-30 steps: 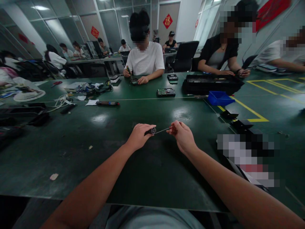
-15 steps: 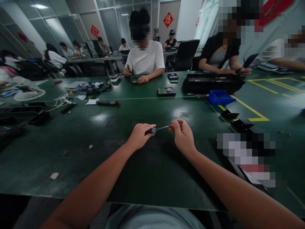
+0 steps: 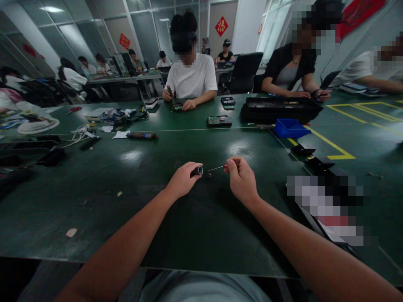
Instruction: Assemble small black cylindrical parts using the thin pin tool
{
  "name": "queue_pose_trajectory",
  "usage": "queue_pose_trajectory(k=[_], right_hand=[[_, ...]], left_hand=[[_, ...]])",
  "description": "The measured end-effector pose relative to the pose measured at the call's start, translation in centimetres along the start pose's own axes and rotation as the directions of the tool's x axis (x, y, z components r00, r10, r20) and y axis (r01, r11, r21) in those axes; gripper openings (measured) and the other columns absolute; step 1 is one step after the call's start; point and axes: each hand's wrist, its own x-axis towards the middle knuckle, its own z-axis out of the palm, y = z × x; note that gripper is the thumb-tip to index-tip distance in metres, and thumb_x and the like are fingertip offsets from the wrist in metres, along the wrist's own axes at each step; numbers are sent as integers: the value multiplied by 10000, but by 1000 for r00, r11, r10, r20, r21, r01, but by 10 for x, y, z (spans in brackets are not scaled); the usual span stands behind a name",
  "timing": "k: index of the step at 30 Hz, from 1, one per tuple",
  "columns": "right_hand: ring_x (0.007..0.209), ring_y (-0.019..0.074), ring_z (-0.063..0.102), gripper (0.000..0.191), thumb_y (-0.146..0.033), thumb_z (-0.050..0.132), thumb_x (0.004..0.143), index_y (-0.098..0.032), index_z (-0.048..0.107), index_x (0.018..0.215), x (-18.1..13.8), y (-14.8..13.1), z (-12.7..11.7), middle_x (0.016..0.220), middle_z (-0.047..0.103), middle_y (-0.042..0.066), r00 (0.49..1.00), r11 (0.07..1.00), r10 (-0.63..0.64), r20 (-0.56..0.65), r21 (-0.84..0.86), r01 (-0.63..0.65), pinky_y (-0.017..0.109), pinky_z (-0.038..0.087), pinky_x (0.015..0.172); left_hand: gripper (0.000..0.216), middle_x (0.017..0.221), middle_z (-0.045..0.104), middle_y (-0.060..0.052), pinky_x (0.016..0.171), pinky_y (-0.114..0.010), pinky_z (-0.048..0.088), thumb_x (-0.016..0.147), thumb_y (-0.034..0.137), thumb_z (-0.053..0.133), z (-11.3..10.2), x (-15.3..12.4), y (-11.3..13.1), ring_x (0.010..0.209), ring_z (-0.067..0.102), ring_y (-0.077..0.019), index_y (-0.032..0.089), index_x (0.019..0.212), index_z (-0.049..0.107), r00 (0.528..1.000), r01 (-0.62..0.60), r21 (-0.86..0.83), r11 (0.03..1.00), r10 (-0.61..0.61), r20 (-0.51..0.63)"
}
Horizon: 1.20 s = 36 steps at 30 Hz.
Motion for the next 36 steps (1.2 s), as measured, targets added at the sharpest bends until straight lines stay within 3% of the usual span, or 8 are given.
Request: queue_pose_trajectory(k=[9, 14, 18, 21, 25, 29, 33, 36], right_hand=[[776, 212, 680, 242, -429, 474, 997, -221, 596, 982, 0, 2, 0, 830, 707, 48, 999, 998, 9, -47, 62, -6, 371, 511, 732], [806, 211, 683, 230, -424, 479, 1001, -228, 601, 995, 1, 2, -2, 851, 703, 43, 996, 997, -8, -93, 78, 15, 378, 518, 754], [809, 208, 683, 218, -407, 477, 1004, -225, 597, 991, 2, -1, -4, 853, 700, 48, 997, 995, -15, -81, 99, 23, 380, 522, 762], [798, 202, 680, 207, -392, 474, 1006, -222, 592, 999, 3, -1, -4, 844, 695, 44, 995, 994, -27, -94, 107, 37, 378, 523, 758], [770, 195, 680, 195, -385, 483, 1002, -223, 592, 994, 5, 0, -4, 826, 692, 29, 985, 988, -75, -158, 123, 95, 373, 526, 734], [760, 191, 683, 188, -376, 488, 1003, -224, 598, 997, 5, 2, -3, 814, 687, 21, 980, 985, -89, -176, 128, 112, 367, 524, 722], [763, 189, 686, 184, -374, 493, 1003, -224, 599, 998, 5, 3, -4, 823, 692, 22, 983, 985, -88, -160, 136, 111, 363, 528, 720], [773, 188, 689, 187, -375, 491, 1004, -223, 599, 1002, 5, 2, -5, 841, 699, 29, 986, 984, -85, -145, 142, 106, 361, 534, 724]], left_hand=[[460, 1407, 562, -103, 1115, -462, 418, 979, 264, 539, -1, -2, 8, 1298, 530, -262, 220, 1433, 476, 994, 52, -115, 992, -63, -92], [371, 1097, 652, -80, 846, -365, 524, 973, 397, 544, -1, 0, 16, 952, 630, -219, 194, 1284, 523, 983, 149, -174, 973, -164, -77], [345, 944, 661, -59, 722, -335, 502, 923, 501, 612, -2, 7, 20, 810, 614, -206, 192, 1076, 607, 992, 125, -86, 988, -125, -5], [246, 971, 683, -64, 768, -350, 500, 917, 411, 633, -2, 15, 24, 861, 632, -218, 192, 1031, 637, 998, 48, 5, 999, -49, 36], [237, 1087, 694, -83, 864, -373, 499, 940, 289, 557, 2, 27, 30, 987, 645, -239, 203, 1120, 686, 984, -24, 191, 981, -11, 180], [364, 1129, 691, -108, 786, -395, 515, 950, 399, 560, 12, 34, 33, 1004, 649, -289, 225, 1246, 681, 953, -51, 386, 921, -71, 295], [320, 1066, 706, -127, 730, -394, 503, 966, 385, 534, 15, 38, 32, 962, 656, -295, 206, 1141, 732, 956, -79, 425, 902, -53, 290], [276, 1045, 727, -124, 753, -408, 487, 953, 369, 562, 5, 38, 21, 949, 660, -289, 211, 1054, 764, 971, -3, 307, 952, -71, 229]])
